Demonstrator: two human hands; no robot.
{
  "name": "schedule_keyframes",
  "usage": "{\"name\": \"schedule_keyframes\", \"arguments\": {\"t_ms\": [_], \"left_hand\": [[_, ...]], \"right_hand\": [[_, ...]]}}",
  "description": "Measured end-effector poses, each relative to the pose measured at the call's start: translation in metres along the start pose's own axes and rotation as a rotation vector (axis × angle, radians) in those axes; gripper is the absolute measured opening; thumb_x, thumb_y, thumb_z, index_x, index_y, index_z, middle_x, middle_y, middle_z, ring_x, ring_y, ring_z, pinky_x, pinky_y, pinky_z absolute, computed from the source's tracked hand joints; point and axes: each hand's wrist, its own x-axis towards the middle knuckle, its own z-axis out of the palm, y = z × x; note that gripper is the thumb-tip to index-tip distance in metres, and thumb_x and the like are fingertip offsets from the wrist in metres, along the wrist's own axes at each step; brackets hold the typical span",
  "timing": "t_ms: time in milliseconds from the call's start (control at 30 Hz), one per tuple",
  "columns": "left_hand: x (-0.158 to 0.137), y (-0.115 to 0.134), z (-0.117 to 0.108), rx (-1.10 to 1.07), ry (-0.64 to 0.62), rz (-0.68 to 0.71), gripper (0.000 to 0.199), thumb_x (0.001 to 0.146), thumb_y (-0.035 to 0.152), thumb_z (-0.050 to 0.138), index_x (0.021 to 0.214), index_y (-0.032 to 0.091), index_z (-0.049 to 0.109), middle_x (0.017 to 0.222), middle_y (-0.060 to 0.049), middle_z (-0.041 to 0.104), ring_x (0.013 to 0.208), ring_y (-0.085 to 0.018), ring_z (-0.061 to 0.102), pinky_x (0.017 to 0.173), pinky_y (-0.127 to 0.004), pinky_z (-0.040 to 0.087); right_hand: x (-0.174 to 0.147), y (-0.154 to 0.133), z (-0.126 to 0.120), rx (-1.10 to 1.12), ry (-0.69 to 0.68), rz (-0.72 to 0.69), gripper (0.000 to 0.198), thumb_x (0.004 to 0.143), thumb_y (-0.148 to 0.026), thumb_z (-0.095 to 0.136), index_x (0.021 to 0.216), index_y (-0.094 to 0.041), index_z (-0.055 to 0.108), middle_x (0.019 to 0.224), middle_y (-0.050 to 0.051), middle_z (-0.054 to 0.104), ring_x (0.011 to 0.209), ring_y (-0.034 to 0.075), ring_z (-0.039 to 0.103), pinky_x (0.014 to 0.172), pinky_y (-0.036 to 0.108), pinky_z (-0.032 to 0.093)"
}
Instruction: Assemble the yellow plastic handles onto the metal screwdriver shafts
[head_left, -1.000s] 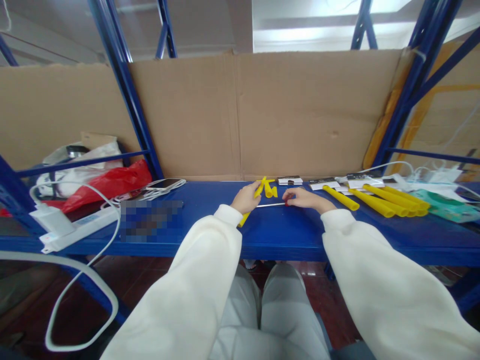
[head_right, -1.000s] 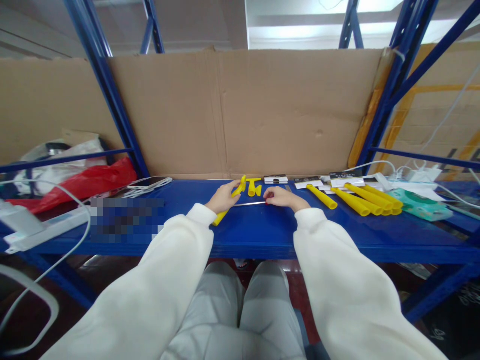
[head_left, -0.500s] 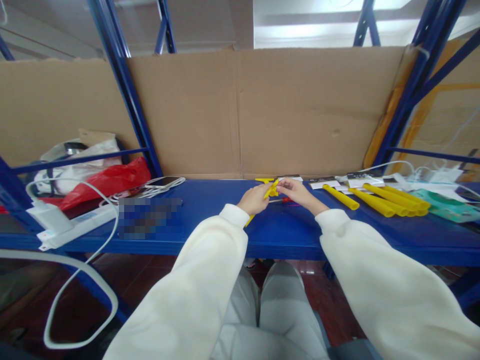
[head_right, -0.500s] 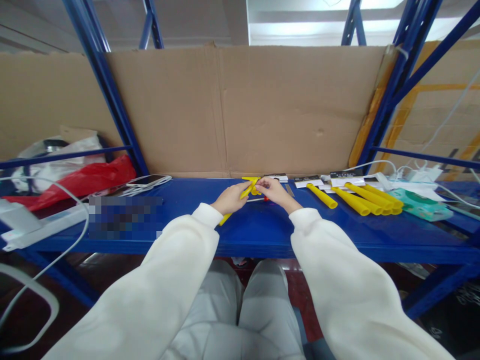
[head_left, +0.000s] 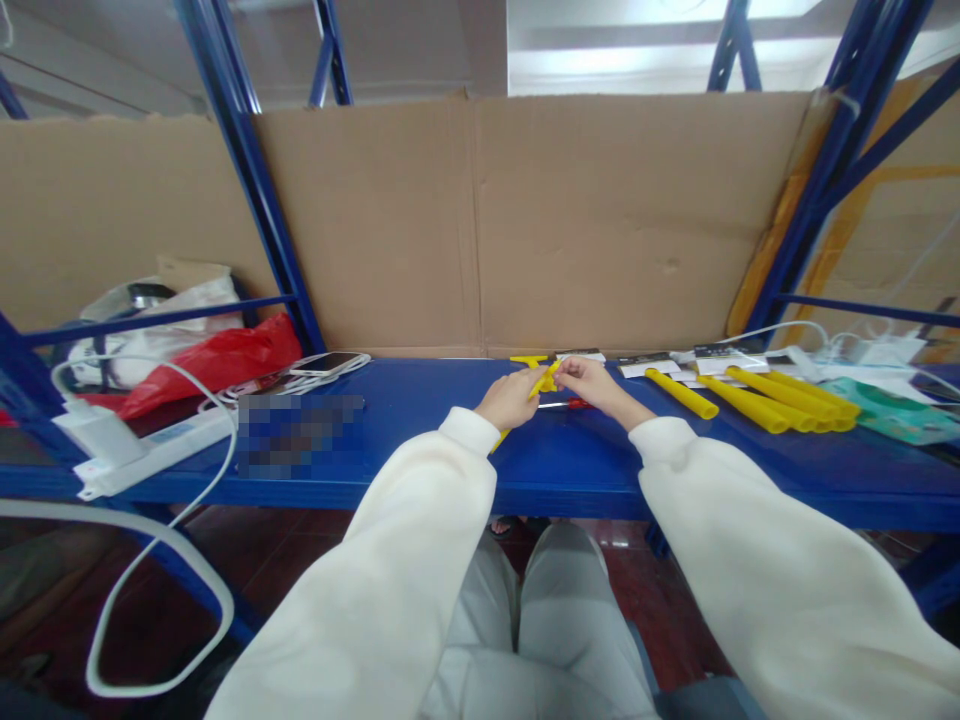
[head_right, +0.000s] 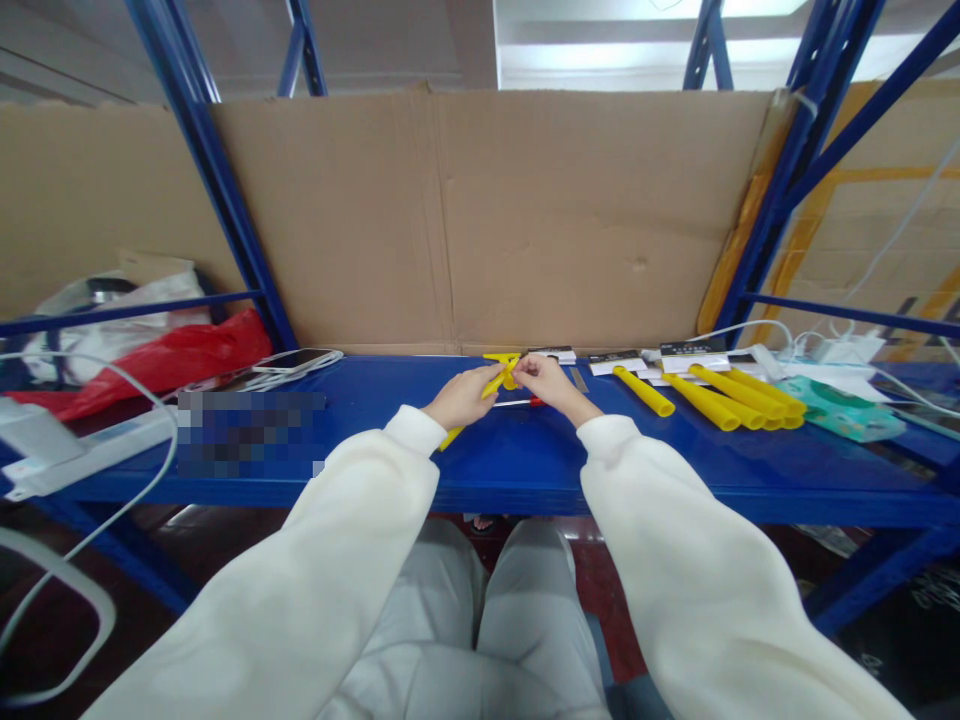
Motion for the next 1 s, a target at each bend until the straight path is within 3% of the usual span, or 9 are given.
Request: {"name": "schedule_keyframes", "arguments": {"t_ms": [300, 400, 500, 600, 733, 1000], "left_hand": [[0.0, -0.001, -0.001, -0.035, 0.023, -0.055, 0.057, 0.092, 0.016, 0.057, 0.148, 0.022, 0.052, 0.148, -0.009, 0.06, 0.13, -0.025, 0.062, 0.11, -0.036, 0.048], [0.001, -0.004, 0.0, -0.113, 0.078, -0.12, 0.055, 0.09, 0.015, 0.06, 0.145, 0.023, 0.057, 0.143, -0.008, 0.064, 0.13, -0.025, 0.062, 0.11, -0.035, 0.048], [0.002, -0.009, 0.002, -0.21, 0.111, -0.184, 0.052, 0.089, 0.014, 0.061, 0.141, 0.022, 0.061, 0.137, -0.008, 0.068, 0.122, -0.025, 0.067, 0.106, -0.035, 0.051], [0.002, -0.012, 0.004, -0.286, 0.115, -0.208, 0.052, 0.088, 0.012, 0.062, 0.139, 0.022, 0.062, 0.134, -0.007, 0.07, 0.11, -0.023, 0.073, 0.102, -0.034, 0.054], [0.002, -0.012, 0.004, -0.318, 0.135, -0.231, 0.053, 0.088, 0.011, 0.063, 0.139, 0.023, 0.062, 0.135, -0.006, 0.07, 0.105, -0.021, 0.075, 0.1, -0.033, 0.056], [0.001, -0.007, -0.001, -0.332, 0.118, -0.24, 0.055, 0.088, 0.01, 0.062, 0.142, 0.018, 0.058, 0.138, -0.009, 0.068, 0.108, -0.022, 0.074, 0.1, -0.032, 0.055]], "right_hand": [[0.001, -0.002, -0.002, -0.042, 0.018, 0.074, 0.018, 0.072, -0.029, 0.074, 0.067, -0.021, 0.059, 0.062, 0.0, 0.066, 0.062, 0.015, 0.063, 0.07, 0.031, 0.055], [0.003, 0.0, -0.015, -0.145, 0.115, 0.117, 0.012, 0.074, -0.025, 0.069, 0.068, -0.021, 0.059, 0.067, 0.002, 0.069, 0.066, 0.017, 0.065, 0.075, 0.033, 0.056], [0.003, 0.008, -0.038, -0.385, 0.232, 0.21, 0.011, 0.075, -0.023, 0.064, 0.065, -0.021, 0.061, 0.07, 0.004, 0.071, 0.072, 0.02, 0.068, 0.077, 0.033, 0.055], [0.0, 0.021, -0.062, -0.68, 0.186, 0.321, 0.011, 0.074, -0.023, 0.067, 0.063, -0.02, 0.066, 0.067, 0.007, 0.072, 0.076, 0.023, 0.07, 0.075, 0.032, 0.054], [-0.003, 0.036, -0.079, -0.836, 0.09, 0.406, 0.013, 0.073, -0.03, 0.071, 0.069, -0.018, 0.076, 0.067, 0.008, 0.073, 0.079, 0.025, 0.071, 0.072, 0.03, 0.054], [0.007, 0.033, -0.074, -0.963, 0.094, 0.542, 0.015, 0.075, -0.024, 0.067, 0.081, -0.022, 0.081, 0.089, 0.011, 0.078, 0.104, 0.035, 0.07, 0.093, 0.046, 0.053]]}}
